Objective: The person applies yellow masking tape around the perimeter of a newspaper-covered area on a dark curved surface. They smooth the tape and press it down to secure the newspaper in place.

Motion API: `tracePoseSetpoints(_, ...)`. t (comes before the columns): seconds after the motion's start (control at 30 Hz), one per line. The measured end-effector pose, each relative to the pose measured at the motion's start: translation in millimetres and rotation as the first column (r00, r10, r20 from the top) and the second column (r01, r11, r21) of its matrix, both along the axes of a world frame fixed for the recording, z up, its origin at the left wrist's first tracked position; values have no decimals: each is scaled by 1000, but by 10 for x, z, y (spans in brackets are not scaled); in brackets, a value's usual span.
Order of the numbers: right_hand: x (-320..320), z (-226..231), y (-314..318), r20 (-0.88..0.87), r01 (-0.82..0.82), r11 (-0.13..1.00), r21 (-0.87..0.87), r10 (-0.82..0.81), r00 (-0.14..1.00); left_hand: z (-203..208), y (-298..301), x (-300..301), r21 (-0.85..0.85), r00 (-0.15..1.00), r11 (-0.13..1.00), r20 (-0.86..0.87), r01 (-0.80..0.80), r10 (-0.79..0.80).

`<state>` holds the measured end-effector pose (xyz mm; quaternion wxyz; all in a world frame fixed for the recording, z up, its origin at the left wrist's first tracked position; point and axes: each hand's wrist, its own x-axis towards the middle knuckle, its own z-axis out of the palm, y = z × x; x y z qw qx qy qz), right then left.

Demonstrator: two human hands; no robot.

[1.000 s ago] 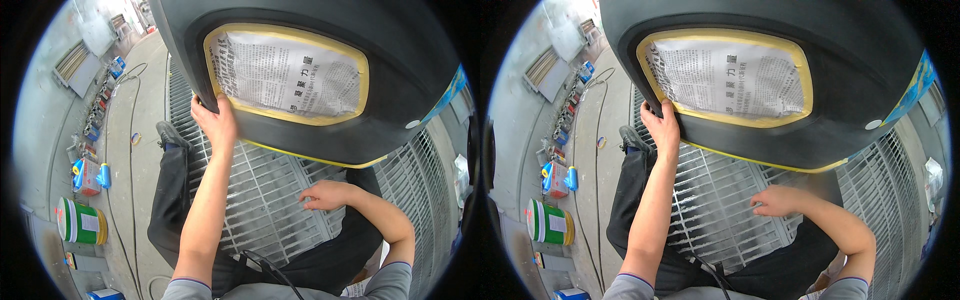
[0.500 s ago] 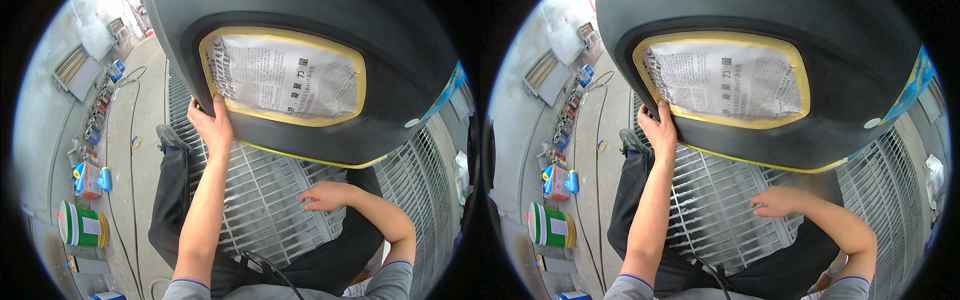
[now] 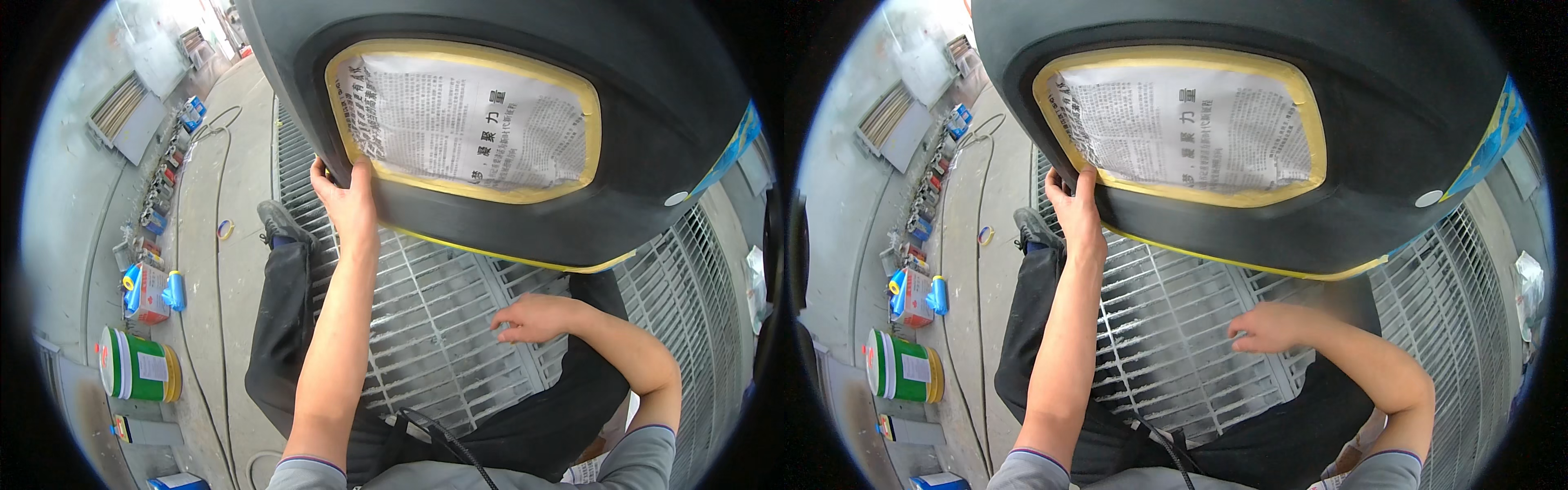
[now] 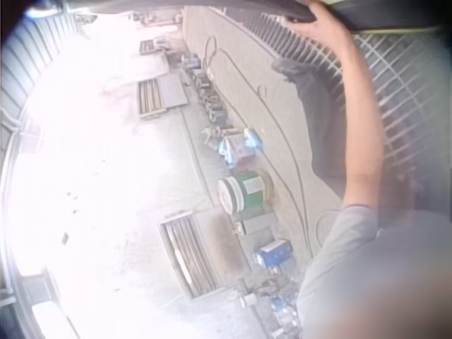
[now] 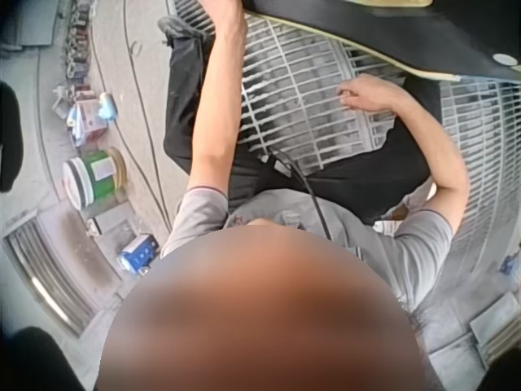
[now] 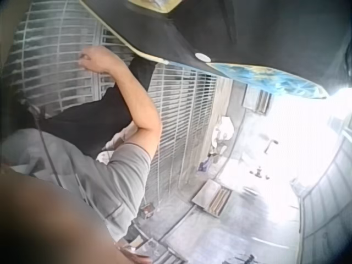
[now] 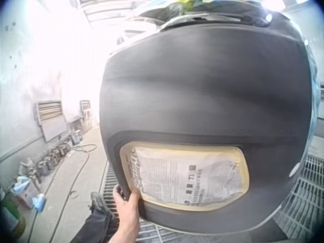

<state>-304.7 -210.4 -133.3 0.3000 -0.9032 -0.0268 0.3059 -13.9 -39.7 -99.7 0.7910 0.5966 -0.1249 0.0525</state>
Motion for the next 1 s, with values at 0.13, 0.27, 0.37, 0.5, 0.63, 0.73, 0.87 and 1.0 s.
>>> tracePoseSetpoints(0.13,8,6,7,16,-27,999,-17,27,999,74,-53,-26,82,995,993,-53,-84,88)
tracePoseSetpoints(0.27,10,17,27,18,-27,1000,-8,28,999,-42,-56,92,125,991,983,9,-132,132)
tracePoseSetpoints(0.37,-1,54,31,24,-23,1000,-4,23,999,-218,4,37,142,985,984,148,-111,90)
tracePoseSetpoints(0.5,7,52,34,8,-27,1000,-4,27,1000,-245,53,63,170,981,984,193,-51,17)
tracePoseSetpoints(0.63,70,123,86,-24,19,1000,18,-19,1000,-154,112,5,277,983,960,182,-46,-5)
tracePoseSetpoints(0.73,102,153,135,51,62,995,73,-66,997,-85,113,-115,378,979,923,202,-78,0)
tracePoseSetpoints(0.87,139,151,172,97,56,994,89,-65,993,-84,112,-138,378,985,922,169,-86,22)
tracePoseSetpoints(1.0,173,161,225,108,95,989,111,-107,988,-61,137,-129,302,990,951,138,-57,15)
